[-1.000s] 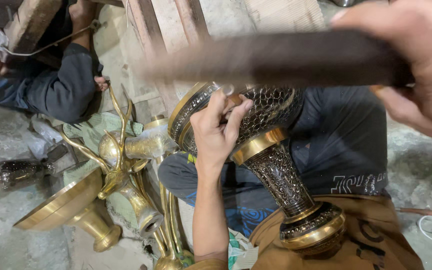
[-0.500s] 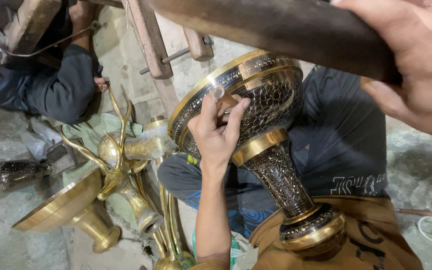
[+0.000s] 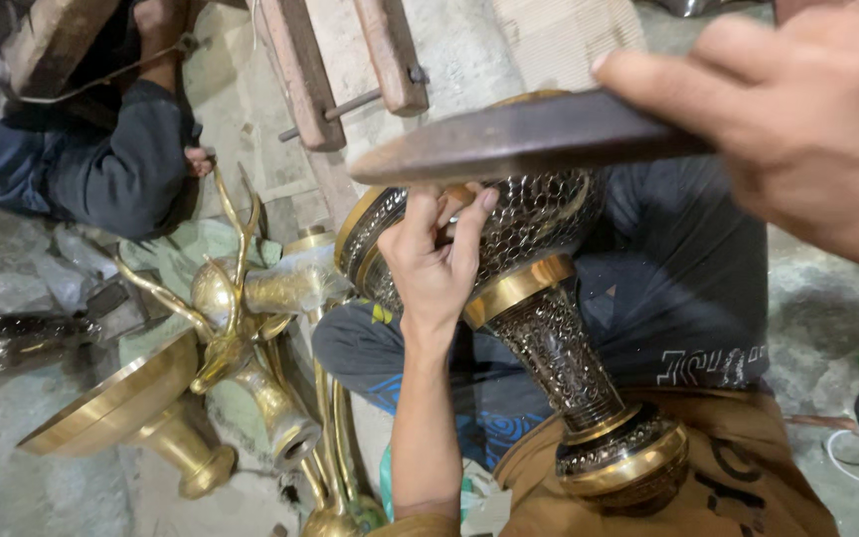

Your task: The person sits on the floor with an ornate brass bowl on their lap, holds a small punch against the bowl's rim, and repeatedly strikes the punch with a wooden mallet, working around the rim to shape or decorate the metal surface.

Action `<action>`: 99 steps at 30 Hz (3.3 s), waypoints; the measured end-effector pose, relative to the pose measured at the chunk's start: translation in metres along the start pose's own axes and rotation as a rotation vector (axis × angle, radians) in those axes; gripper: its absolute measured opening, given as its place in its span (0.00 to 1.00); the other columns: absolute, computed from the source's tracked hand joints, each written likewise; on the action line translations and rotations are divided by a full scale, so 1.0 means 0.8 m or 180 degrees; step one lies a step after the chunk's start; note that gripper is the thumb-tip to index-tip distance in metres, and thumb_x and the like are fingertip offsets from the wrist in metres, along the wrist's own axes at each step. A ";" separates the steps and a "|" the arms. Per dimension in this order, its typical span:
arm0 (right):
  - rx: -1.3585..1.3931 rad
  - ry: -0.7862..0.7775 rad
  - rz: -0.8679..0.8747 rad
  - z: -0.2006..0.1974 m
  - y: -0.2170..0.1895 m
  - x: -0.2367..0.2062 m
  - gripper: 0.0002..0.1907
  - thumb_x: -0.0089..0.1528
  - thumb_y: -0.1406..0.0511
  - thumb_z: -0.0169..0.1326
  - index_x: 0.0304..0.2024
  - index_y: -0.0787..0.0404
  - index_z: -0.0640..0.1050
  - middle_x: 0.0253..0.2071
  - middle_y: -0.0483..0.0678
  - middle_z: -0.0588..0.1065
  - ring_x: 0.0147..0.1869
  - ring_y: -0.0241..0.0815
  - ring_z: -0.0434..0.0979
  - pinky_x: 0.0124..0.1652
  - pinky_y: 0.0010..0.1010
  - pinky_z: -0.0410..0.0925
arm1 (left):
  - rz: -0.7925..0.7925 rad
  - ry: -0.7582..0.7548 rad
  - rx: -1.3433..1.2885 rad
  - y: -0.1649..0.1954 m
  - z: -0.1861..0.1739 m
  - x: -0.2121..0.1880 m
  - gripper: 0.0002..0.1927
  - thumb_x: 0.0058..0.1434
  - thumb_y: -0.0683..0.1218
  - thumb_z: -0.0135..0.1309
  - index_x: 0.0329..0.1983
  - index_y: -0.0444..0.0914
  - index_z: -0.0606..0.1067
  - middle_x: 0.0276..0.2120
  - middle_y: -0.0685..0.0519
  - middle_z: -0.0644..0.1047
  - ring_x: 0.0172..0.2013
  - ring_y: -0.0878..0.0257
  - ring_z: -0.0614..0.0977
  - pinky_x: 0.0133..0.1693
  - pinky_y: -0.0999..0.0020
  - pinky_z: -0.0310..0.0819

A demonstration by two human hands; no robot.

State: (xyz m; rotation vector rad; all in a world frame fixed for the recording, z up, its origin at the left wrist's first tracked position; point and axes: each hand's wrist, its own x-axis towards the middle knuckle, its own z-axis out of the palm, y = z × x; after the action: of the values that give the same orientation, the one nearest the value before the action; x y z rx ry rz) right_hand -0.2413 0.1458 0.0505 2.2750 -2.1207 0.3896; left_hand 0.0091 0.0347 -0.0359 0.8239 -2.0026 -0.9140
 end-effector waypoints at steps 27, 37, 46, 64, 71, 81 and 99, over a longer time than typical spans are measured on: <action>-0.0075 -0.0323 0.0028 0.000 0.007 -0.002 0.42 0.49 0.75 0.62 0.67 0.50 0.71 0.38 0.47 0.75 0.35 0.43 0.79 0.38 0.35 0.73 | -0.0112 -0.0115 0.0070 -0.003 -0.001 0.001 0.10 0.67 0.40 0.64 0.46 0.33 0.76 0.26 0.54 0.79 0.24 0.76 0.71 0.27 0.78 0.65; 0.0432 -0.0230 0.0227 0.002 0.005 -0.005 0.39 0.53 0.75 0.61 0.67 0.52 0.71 0.37 0.50 0.76 0.33 0.44 0.80 0.36 0.36 0.73 | -0.0189 -0.0234 0.0231 -0.001 -0.004 0.002 0.10 0.67 0.40 0.65 0.45 0.33 0.75 0.21 0.53 0.70 0.23 0.72 0.65 0.27 0.76 0.61; 0.0261 -0.0246 0.0329 0.005 0.017 -0.014 0.41 0.50 0.77 0.60 0.67 0.52 0.73 0.34 0.52 0.73 0.33 0.49 0.78 0.35 0.39 0.71 | -0.0001 -0.0274 0.0177 0.000 -0.005 0.002 0.09 0.67 0.40 0.64 0.46 0.33 0.76 0.27 0.54 0.79 0.24 0.72 0.71 0.29 0.77 0.65; 0.0550 0.0406 -0.0287 -0.001 0.014 0.003 0.33 0.55 0.76 0.58 0.64 0.62 0.72 0.42 0.56 0.73 0.43 0.53 0.76 0.42 0.42 0.69 | -0.0124 0.0378 -0.0183 -0.004 0.009 -0.007 0.12 0.67 0.36 0.64 0.46 0.33 0.71 0.35 0.52 0.84 0.30 0.79 0.76 0.32 0.82 0.71; 0.0771 0.0847 -0.0702 -0.002 0.013 0.005 0.19 0.71 0.78 0.50 0.64 0.65 0.71 0.45 0.56 0.73 0.47 0.49 0.76 0.48 0.37 0.69 | -0.0367 0.0289 -0.0319 -0.002 0.007 -0.007 0.09 0.67 0.35 0.62 0.47 0.31 0.74 0.37 0.50 0.85 0.30 0.78 0.76 0.30 0.82 0.69; -0.0966 -0.0415 0.0176 0.018 0.023 -0.001 0.40 0.53 0.75 0.57 0.69 0.51 0.73 0.35 0.47 0.74 0.28 0.42 0.76 0.32 0.31 0.72 | -0.0327 0.0586 -0.0345 -0.007 0.016 -0.011 0.12 0.67 0.36 0.63 0.49 0.31 0.72 0.37 0.51 0.84 0.34 0.77 0.78 0.31 0.82 0.71; -0.0069 0.0327 -0.0387 -0.019 -0.002 0.025 0.31 0.56 0.81 0.58 0.63 0.66 0.77 0.29 0.52 0.73 0.31 0.46 0.76 0.34 0.36 0.71 | -0.0359 0.0595 -0.0255 -0.004 0.016 -0.009 0.09 0.67 0.37 0.62 0.43 0.31 0.71 0.35 0.50 0.84 0.33 0.79 0.76 0.29 0.83 0.67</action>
State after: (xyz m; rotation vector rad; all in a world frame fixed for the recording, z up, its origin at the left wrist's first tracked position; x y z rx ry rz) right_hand -0.2415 0.1292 0.0690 2.3037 -1.9188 0.4667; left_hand 0.0028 0.0429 -0.0470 0.9488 -1.7623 -0.9386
